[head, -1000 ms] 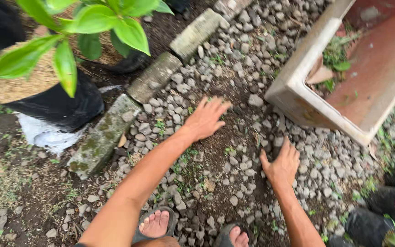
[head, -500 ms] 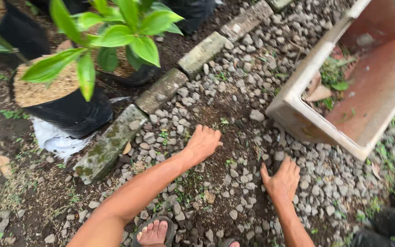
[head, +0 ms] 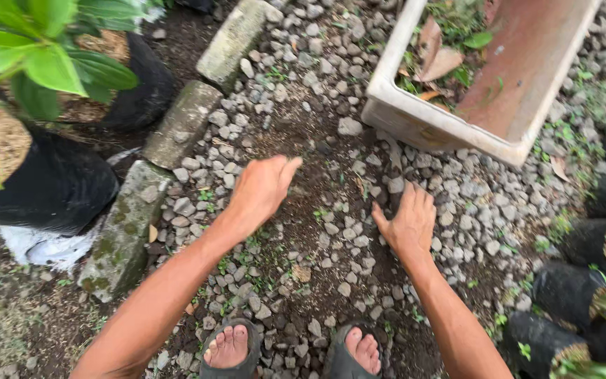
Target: The person weeds a gravel path between potted plants, using a hand hoe to loosen soil and pulling weeds by hand. The removed weeds are placed into a rectangular container.
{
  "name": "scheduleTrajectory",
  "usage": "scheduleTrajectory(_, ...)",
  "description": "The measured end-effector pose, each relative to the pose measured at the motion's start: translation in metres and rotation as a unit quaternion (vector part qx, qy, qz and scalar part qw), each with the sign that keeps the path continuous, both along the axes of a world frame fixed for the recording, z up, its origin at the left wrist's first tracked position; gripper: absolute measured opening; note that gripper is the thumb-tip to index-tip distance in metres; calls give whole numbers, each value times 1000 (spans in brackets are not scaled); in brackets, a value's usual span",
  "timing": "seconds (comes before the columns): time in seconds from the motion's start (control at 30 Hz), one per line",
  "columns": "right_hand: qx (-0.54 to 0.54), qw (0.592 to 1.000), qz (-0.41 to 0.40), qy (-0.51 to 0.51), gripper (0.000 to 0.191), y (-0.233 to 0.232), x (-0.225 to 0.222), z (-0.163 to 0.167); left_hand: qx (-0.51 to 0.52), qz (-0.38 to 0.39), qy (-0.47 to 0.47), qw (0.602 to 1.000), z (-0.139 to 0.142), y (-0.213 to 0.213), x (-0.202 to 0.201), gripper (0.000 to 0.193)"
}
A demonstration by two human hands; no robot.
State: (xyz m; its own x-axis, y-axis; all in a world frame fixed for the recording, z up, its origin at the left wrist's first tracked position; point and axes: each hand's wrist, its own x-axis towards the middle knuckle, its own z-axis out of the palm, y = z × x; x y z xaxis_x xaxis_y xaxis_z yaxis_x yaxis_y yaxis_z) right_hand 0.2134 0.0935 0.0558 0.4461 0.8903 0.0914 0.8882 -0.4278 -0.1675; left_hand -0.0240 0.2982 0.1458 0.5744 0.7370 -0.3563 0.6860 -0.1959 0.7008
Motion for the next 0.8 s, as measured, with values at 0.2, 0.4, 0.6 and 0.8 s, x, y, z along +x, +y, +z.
scheduleTrajectory(0.2,10,1000,5,5,80,-9,3,-6,116,-91,-393,907,94,7,120,38)
scheduleTrajectory(0.4,24,999,23,-30,76,-12,3,-13,336,-38,-354,872,68,28,121,31)
scheduleTrajectory(0.6,-70,997,-23,-23,70,-10,4,-17,191,-136,17,972,-72,-7,-19,66)
scheduleTrajectory(0.8,24,991,83,-107,85,-8,-4,-16,140,-320,198,916,-124,4,-20,31)
